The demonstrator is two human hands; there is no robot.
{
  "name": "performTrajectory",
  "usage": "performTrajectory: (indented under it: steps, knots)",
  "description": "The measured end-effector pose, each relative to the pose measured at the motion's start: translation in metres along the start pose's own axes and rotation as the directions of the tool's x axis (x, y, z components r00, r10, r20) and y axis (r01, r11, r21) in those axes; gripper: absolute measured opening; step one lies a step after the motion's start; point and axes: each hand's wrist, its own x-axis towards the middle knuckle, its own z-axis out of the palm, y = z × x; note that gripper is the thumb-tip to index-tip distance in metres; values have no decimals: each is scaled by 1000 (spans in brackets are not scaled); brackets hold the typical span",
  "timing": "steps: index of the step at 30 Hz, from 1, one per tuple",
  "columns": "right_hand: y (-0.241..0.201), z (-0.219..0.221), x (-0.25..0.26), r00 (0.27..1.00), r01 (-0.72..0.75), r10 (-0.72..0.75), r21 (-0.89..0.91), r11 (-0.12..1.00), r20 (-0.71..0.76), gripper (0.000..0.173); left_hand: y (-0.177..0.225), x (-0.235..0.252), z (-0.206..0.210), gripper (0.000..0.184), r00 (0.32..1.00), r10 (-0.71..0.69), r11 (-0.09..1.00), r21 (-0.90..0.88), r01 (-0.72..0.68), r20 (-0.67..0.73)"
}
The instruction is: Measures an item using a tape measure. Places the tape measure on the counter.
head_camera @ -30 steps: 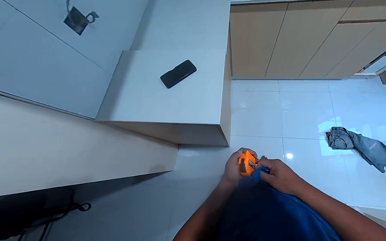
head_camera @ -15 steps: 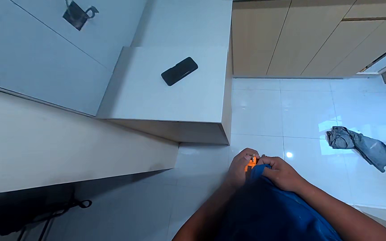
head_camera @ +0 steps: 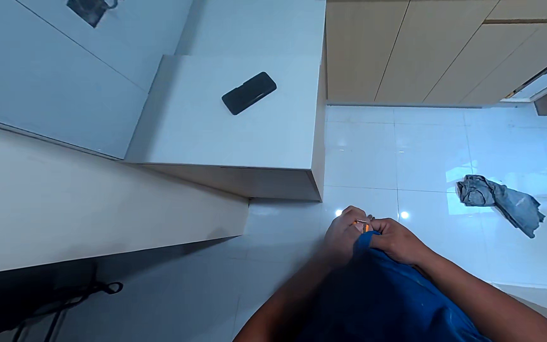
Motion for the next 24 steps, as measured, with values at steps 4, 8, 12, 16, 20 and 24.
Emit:
performTrajectory:
  steps: [4,8,12,16,20,24]
  knots:
    - [2,-6,-1,995,31,-43,125,992,92,15,-6,-2,-1,40,999,33,992,-122,-35,-19]
    - [2,-6,-1,995,34,-45,117,993,89,17,-3,-5,-1,44,999,36,998,-55,-37,-29]
    - [-3,-4,-1,996,-17,5,133,991,91,16,-4,-6,-2,40,996,73,997,-5,-73,-50]
    - [-1,-7,-2,994,-8,-3,96,995,112,16,-7,-5,-3,45,993,89,995,-28,-91,-73]
    - [-1,-6,1,992,-22,11,84,996,128,14,-1,-3,-3,47,989,139,984,119,-133,-46]
    - [-1,-7,3,988,-45,26,124,991,152,14,-4,-1,-3,47,994,106,993,50,-104,-41]
